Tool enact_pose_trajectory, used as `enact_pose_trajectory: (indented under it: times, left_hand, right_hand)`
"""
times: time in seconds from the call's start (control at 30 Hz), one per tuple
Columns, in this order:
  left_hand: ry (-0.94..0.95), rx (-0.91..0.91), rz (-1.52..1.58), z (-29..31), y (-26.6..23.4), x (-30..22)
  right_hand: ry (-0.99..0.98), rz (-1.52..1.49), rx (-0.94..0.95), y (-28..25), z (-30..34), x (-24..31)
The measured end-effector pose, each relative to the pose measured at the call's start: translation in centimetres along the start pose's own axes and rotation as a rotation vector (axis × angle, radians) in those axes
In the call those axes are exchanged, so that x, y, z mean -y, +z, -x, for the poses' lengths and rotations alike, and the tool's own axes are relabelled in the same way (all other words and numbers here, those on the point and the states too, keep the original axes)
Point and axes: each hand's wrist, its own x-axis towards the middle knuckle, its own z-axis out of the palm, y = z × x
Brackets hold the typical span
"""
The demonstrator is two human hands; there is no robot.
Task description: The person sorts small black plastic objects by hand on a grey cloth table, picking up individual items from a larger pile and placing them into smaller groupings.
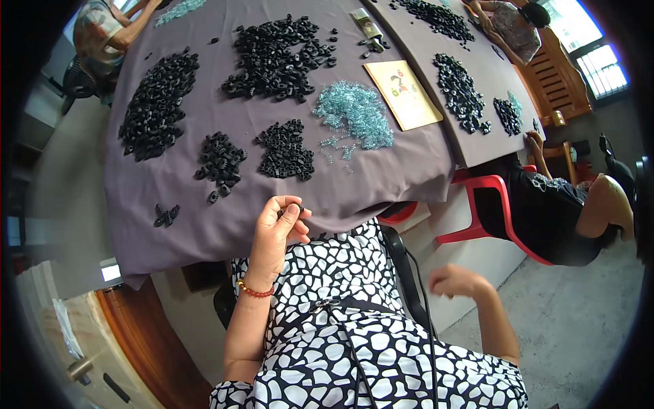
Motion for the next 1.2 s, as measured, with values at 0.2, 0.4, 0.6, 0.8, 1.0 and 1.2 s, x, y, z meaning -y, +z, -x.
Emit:
enact_pose_trajectory:
  times: [0.2, 0.4, 0.6, 0.8, 1.0, 1.2]
  left_hand:
    - [0.000, 0.006, -0.003, 0.4, 0.3, 0.1]
    - [-0.007, 0.015, 0.052, 0.7, -0.3, 0.2]
    - [0.042, -0.017, 0.103, 0.3, -0.5, 0.3]
    - [0.094, -0.118, 0.123, -0.1, -1.2, 0.0]
    - [0.133, -0.130, 0.133, -0.2, -2.6, -0.3]
    - [0.105, -0.126, 0.063, 0.4, -2.7, -0.4]
  right_hand:
    - [-0.037, -0.837, 0.428, 6.6, -0.4, 1.6]
    - [-0.393, -1.060, 0.400, 9.1, -2.8, 5.6]
    - [-0.537, -1.127, 0.362, 10.3, -4.5, 13.0]
    - [-0.605, -1.242, 0.223, 12.2, -6.8, 19.5]
    - [-0.736, -1.232, -0.142, 13.3, -10.2, 22.8]
    - [-0.938, -1.056, -0.476, 12.1, -13.1, 23.3]
